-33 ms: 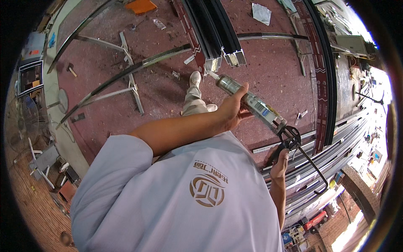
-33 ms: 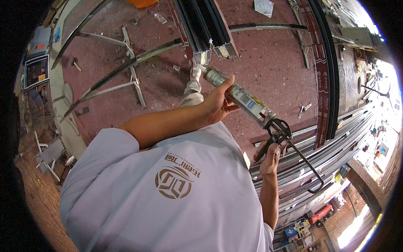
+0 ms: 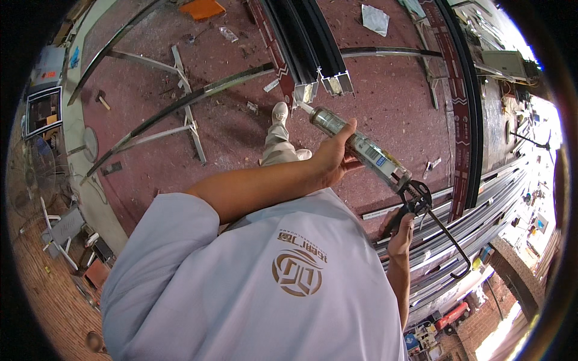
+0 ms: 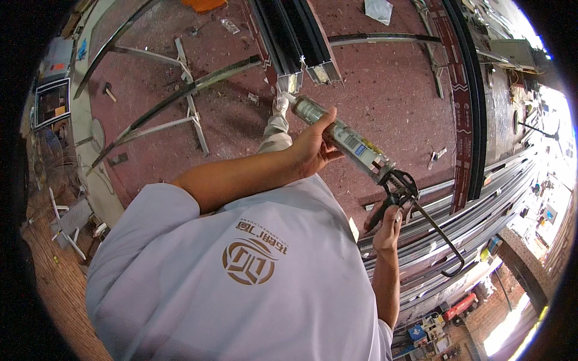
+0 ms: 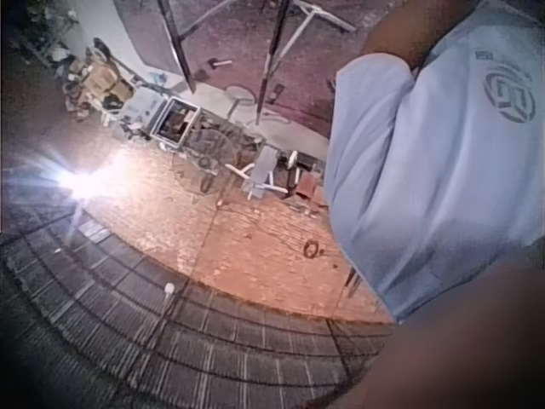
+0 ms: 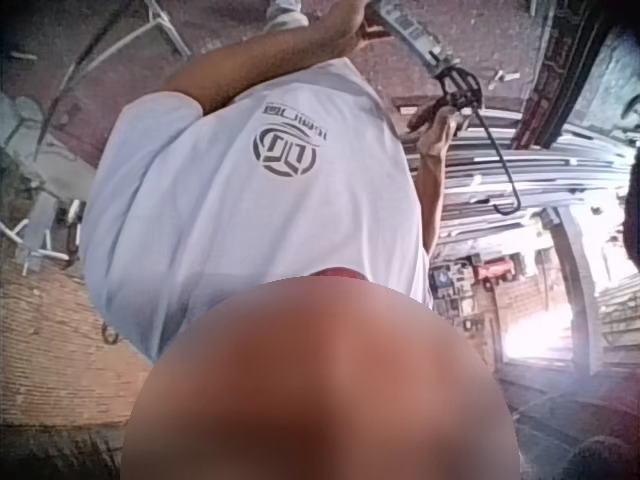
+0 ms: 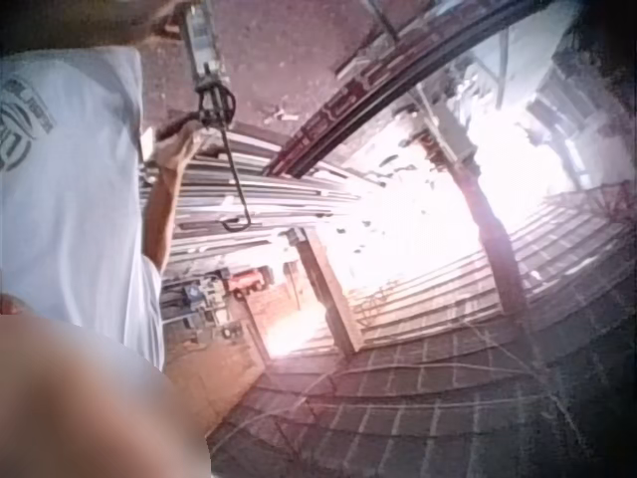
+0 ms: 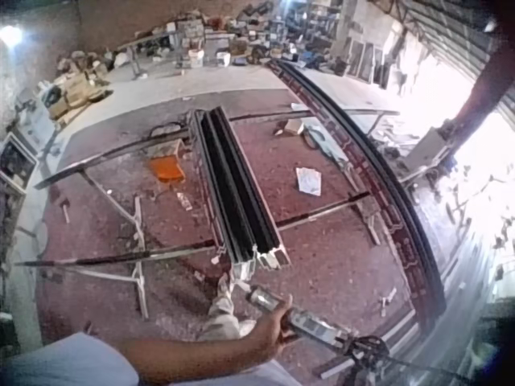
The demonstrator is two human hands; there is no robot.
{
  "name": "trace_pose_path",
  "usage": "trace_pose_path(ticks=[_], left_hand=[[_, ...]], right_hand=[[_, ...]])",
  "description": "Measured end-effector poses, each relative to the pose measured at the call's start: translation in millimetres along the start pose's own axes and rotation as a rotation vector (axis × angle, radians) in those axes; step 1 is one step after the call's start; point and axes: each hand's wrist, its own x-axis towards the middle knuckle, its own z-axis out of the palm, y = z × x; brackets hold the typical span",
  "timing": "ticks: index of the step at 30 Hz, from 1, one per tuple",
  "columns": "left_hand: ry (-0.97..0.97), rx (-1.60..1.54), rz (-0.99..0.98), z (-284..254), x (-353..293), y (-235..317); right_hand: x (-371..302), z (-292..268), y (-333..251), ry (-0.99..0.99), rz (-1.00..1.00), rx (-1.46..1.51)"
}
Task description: The person loads a sealant tube into a caulking gun, cuts the nozzle tip with pliers, and punctures the seal with a small tool. They then apply sealant along the edge of a metal frame profile on the floor.
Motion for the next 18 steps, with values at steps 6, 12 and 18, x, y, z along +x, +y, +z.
trace_pose_path(ticks=[6,12,18], left_hand=[[0.005,-0.001,0.000,3,-1,1],[0.038,-0.004,-0.005,6,-1,2],[0.038,-0.022,-0.007,9,-3,4]], right_hand=[[5,-9,8,0.038,-0.002,-0.051],[5,-10,1,-0.014,0.017,-0.007],[4,-10,-4,-0.029,0.063,0.012]])
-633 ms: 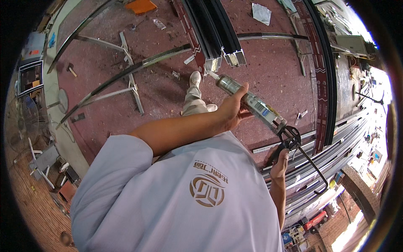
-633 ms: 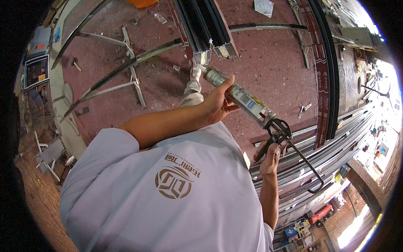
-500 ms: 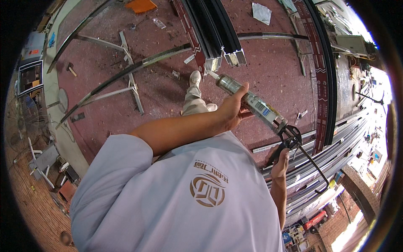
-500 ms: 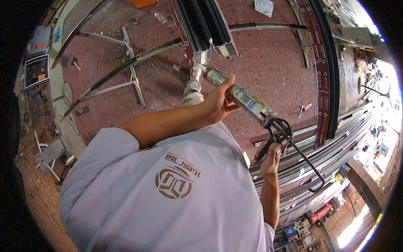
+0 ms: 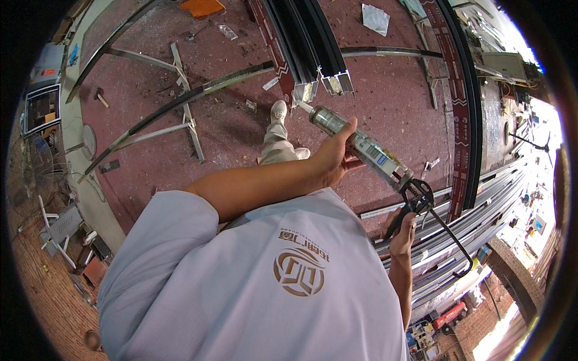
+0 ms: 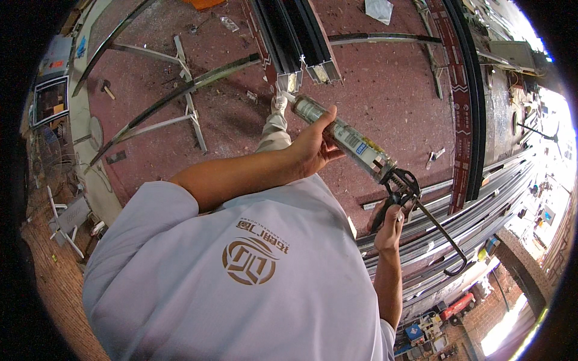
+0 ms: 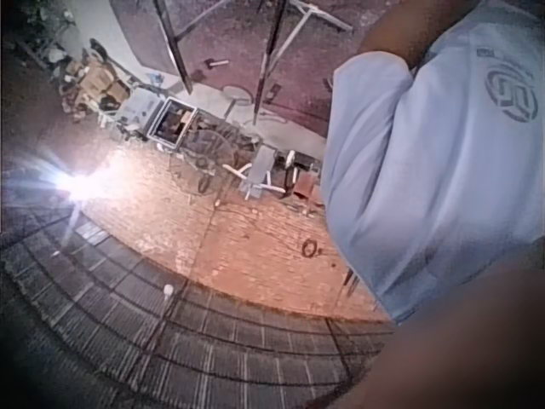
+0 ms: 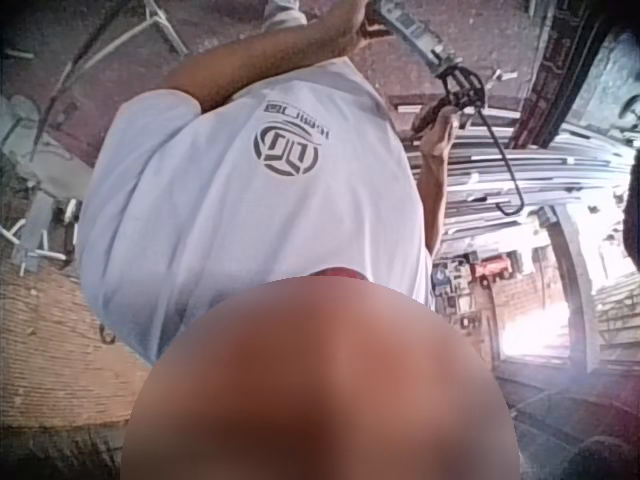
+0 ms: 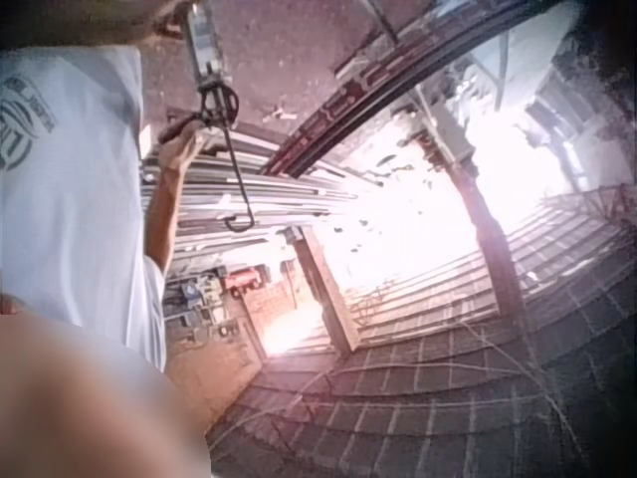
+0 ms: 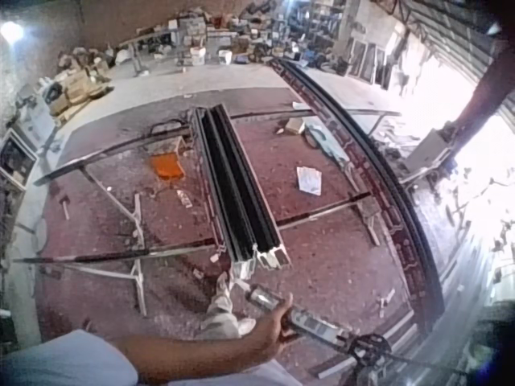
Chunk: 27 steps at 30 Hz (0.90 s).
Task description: The person loads a sealant tube into a caulking gun, cuts the nozzle tip with pliers, and punctures the seal with a small tool. They then apply sealant along the edge of a metal frame profile on the floor.
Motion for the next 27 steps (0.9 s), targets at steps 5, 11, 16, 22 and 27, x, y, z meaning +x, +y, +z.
trace_pose_path(ticks=[5,11,16,22,27], left_hand=[[-0.021,-0.008,0.006,-1,0,0],[-0.059,-0.015,0.027,-3,4,0],[-0.037,-0.033,0.018,1,2,1],[0.006,-0.001,0.022,6,0,3],[0.021,-0.049,0.008,3,3,4]], right_hand=[[2,0,2,0.011,-0.033,-0.033],[-4,-3,-27,0.073,0.003,-0.326],[-7,10,-49,0.052,0.134,-0.256],[-17,13,-58,0.070,0.241,-0.198],[-20,8,-57,0.063,0.237,0.008]])
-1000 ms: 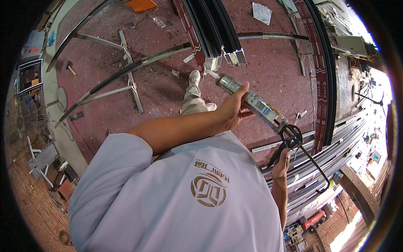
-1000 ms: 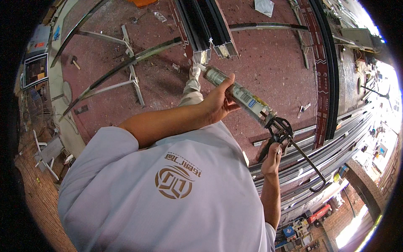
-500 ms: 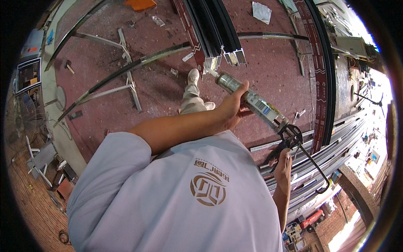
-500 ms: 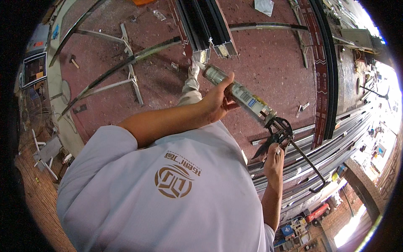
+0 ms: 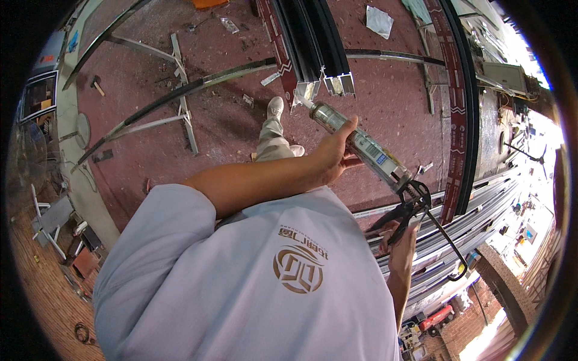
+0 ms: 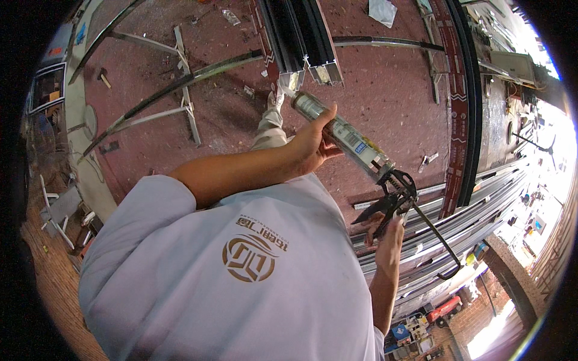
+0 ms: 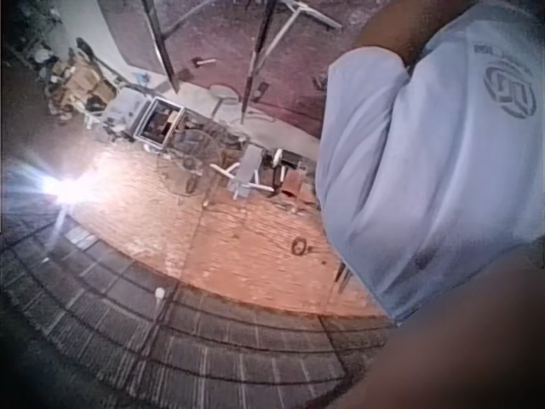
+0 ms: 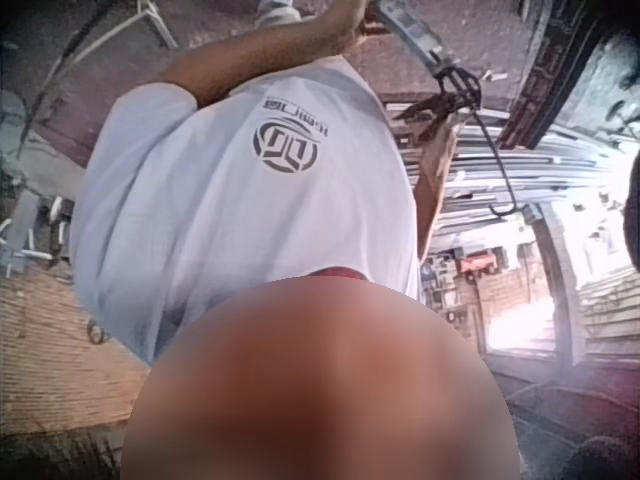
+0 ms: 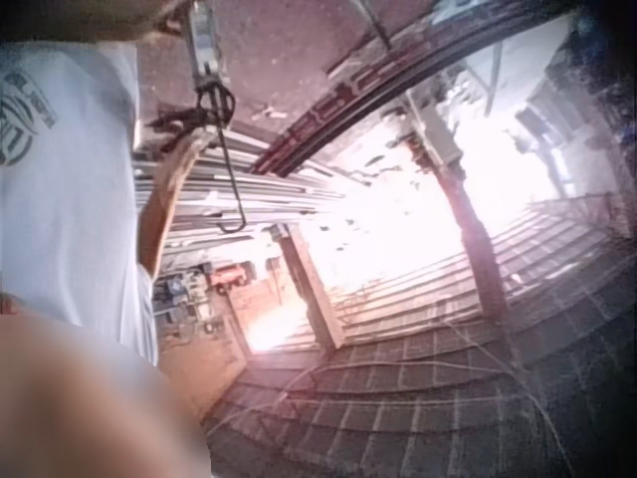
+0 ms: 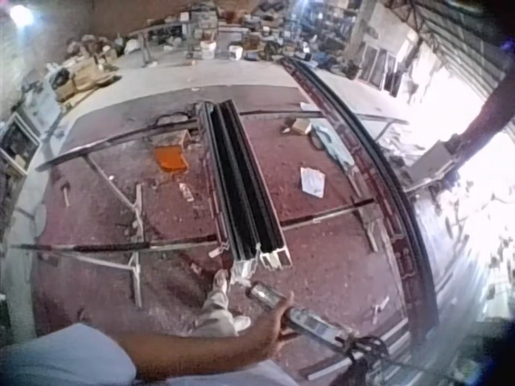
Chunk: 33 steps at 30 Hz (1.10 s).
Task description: The person loads a sealant tube into a caulking gun, cuts the nozzle tip with pliers, and punctures the seal with a small tool. They then apply sealant along the edge of a metal frame profile on the floor.
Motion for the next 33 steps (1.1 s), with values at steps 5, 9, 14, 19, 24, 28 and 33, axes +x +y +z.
trace_pose_path(ticks=[5,9,14,19,24,28,33], left_hand=[[-0.004,-0.016,0.004,2,-1,-4],[-0.018,0.024,-0.006,3,-6,-2],[-0.018,0.032,0.003,6,-10,1],[-0.030,0.021,0.027,9,-13,3],[0.036,0.011,0.024,12,-12,0],[-0.020,0.021,0.033,8,-8,2],[-0.058,0.022,0.023,4,-8,3]], right_hand=[[0,-4,-2,-0.149,-0.016,0.389],[-3,-4,3,-0.252,0.029,0.616],[-2,-3,12,-0.324,-0.006,0.567],[5,-10,22,-0.137,-0.125,-0.014],[12,-15,48,-0.035,-0.061,0.028],[16,-13,53,0.209,0.037,0.030],[14,-7,40,-0.102,-0.080,0.104]])
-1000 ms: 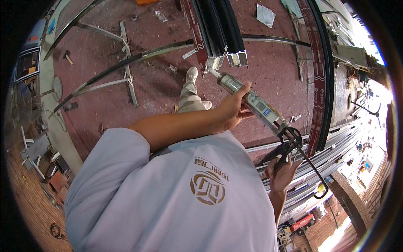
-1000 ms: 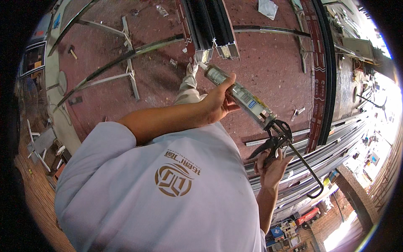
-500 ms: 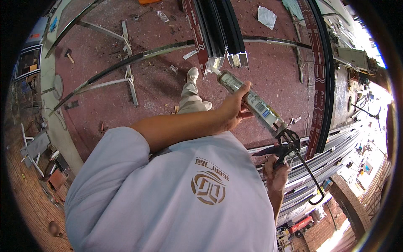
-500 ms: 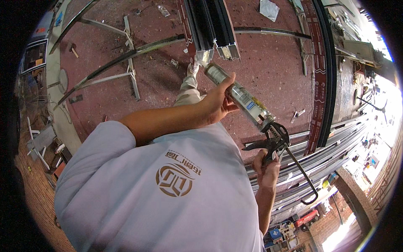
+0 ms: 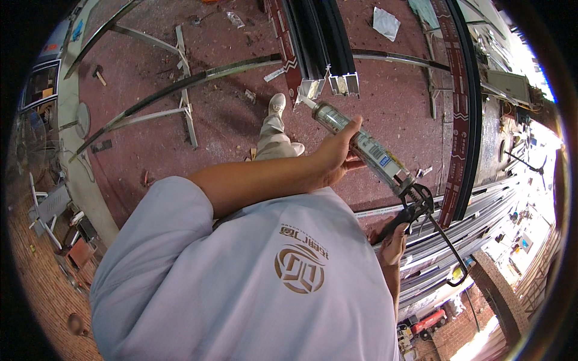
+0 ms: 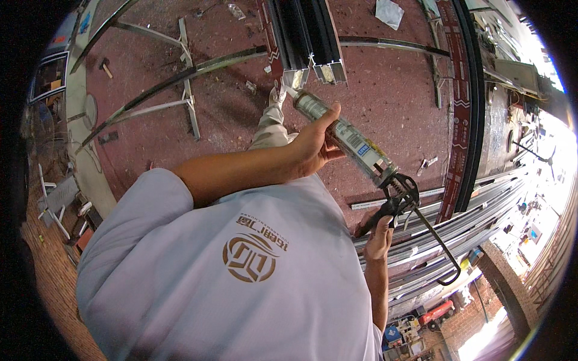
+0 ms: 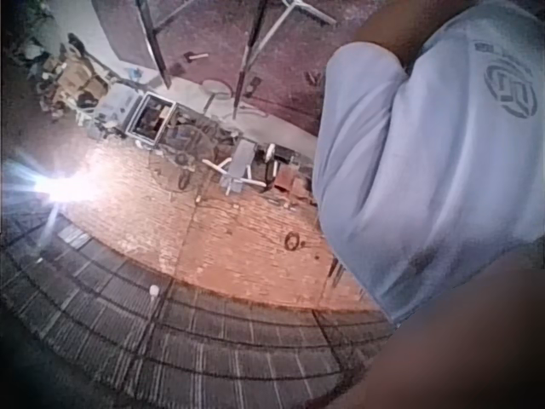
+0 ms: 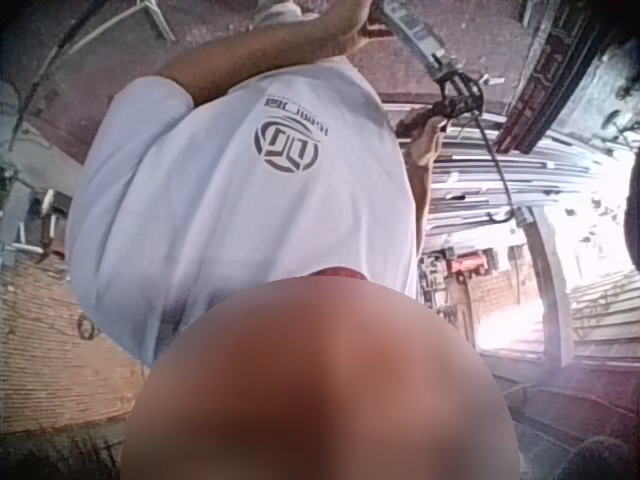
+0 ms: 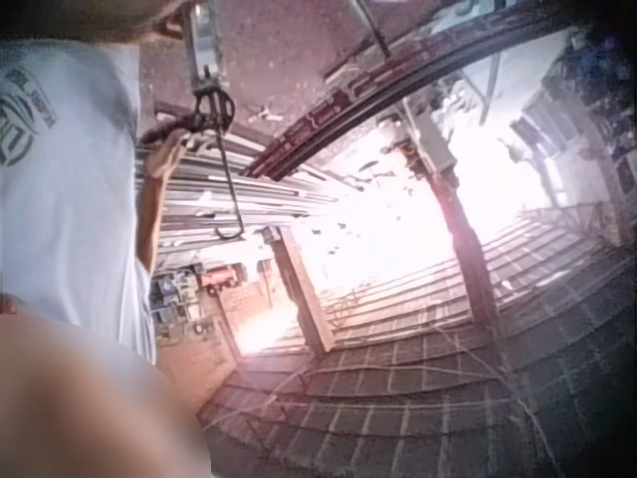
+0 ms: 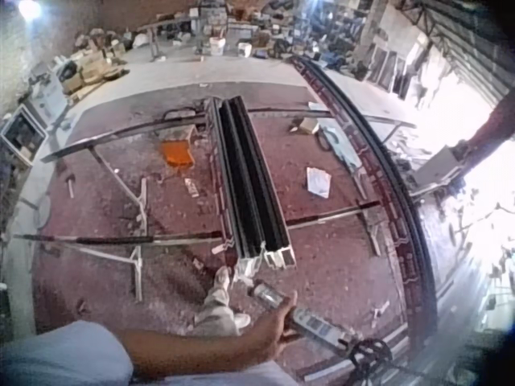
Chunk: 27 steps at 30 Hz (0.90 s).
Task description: The person loads a sealant tube into a caulking gun, cuts the nozzle tip with pliers, and punctures the seal with a small tool. They then apply sealant along the edge of a metal frame profile on the floor.
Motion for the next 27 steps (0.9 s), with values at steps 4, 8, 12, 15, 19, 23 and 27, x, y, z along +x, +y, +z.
trace_pose_path(ticks=[4,8,12,15,19,23,27], left_hand=[[0.014,0.010,0.009,1,0,1],[0.034,0.000,0.011,4,-1,2],[-0.005,0.016,-0.021,6,-2,4],[0.011,0.017,-0.056,9,-5,2],[-0.016,0.043,-0.044,12,-12,2],[-0.120,0.094,0.071,21,-20,6],[-0.219,0.173,0.151,36,-31,11]], right_hand=[[-4,4,-10,0.274,0.004,-0.417],[-7,4,-31,0.025,0.059,-0.274],[-1,10,-34,-0.043,0.024,-0.159],[-1,12,-15,0.007,-0.004,0.014],[-9,-3,4,0.144,-0.075,-0.113],[-12,-17,12,0.013,-0.121,0.260],[-4,-12,25,-0.095,-0.221,0.588]])
